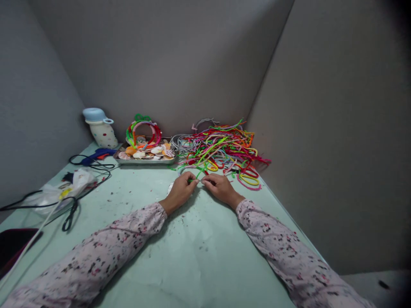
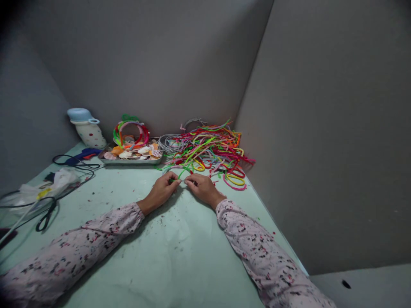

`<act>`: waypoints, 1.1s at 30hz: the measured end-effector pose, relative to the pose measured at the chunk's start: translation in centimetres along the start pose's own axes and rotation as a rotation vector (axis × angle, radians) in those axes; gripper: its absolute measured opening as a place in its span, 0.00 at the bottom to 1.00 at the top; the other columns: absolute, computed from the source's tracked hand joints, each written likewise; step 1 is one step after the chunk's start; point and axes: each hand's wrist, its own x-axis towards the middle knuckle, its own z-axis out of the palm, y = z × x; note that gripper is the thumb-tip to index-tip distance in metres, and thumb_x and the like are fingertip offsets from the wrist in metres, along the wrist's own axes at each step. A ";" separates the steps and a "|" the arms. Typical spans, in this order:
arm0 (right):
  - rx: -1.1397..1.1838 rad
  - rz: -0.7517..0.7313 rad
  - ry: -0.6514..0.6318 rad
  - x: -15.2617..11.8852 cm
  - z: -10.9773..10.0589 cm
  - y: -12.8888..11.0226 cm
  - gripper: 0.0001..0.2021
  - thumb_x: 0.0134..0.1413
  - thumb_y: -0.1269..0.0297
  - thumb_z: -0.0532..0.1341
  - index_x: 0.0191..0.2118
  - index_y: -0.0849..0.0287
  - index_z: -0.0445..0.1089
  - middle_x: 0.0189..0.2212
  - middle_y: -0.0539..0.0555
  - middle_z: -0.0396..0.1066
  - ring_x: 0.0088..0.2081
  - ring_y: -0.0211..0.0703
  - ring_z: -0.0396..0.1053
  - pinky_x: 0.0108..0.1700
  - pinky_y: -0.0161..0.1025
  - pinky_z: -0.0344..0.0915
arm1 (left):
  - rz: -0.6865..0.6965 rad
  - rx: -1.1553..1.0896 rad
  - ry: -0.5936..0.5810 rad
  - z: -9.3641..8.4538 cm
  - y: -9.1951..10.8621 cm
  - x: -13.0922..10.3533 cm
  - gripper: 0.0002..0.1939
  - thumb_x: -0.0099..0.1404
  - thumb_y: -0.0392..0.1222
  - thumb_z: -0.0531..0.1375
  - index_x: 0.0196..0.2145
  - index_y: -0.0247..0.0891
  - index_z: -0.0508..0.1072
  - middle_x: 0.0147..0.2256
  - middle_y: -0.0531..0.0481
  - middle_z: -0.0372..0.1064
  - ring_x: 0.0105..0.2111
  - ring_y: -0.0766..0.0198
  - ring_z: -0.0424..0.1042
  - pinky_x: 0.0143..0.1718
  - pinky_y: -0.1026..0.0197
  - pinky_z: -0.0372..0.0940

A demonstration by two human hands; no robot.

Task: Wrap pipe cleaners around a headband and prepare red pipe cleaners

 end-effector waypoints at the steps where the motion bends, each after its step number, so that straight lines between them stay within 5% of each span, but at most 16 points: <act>1: -0.001 0.004 0.002 0.0 0.0 0.0 0.07 0.59 0.67 0.59 0.37 0.58 0.75 0.32 0.53 0.74 0.33 0.39 0.69 0.37 0.35 0.63 | 0.019 0.029 0.011 0.0 0.1 -0.1 0.07 0.61 0.44 0.56 0.34 0.38 0.68 0.29 0.53 0.67 0.26 0.67 0.65 0.29 0.63 0.60; 6: -0.005 0.005 0.011 0.0 0.0 0.2 0.07 0.58 0.67 0.58 0.37 0.58 0.74 0.33 0.53 0.74 0.34 0.39 0.70 0.37 0.35 0.63 | 0.094 0.087 0.062 0.1 0.0 -0.2 0.12 0.58 0.40 0.60 0.41 0.37 0.67 0.39 0.48 0.68 0.36 0.63 0.68 0.35 0.62 0.63; 14: -0.005 0.014 0.023 0.0 0.1 0.2 0.07 0.58 0.68 0.59 0.37 0.58 0.74 0.33 0.53 0.74 0.34 0.40 0.70 0.38 0.36 0.63 | 0.093 0.136 0.095 0.1 -0.2 0.0 0.05 0.59 0.40 0.59 0.33 0.37 0.70 0.35 0.49 0.67 0.30 0.66 0.67 0.31 0.63 0.63; 33: -0.006 0.004 0.003 0.0 0.1 0.2 0.07 0.58 0.66 0.59 0.37 0.58 0.75 0.33 0.53 0.75 0.33 0.39 0.69 0.37 0.35 0.64 | 0.053 0.097 0.056 0.1 -0.1 0.0 0.06 0.61 0.42 0.57 0.32 0.37 0.69 0.31 0.51 0.68 0.26 0.66 0.68 0.29 0.64 0.62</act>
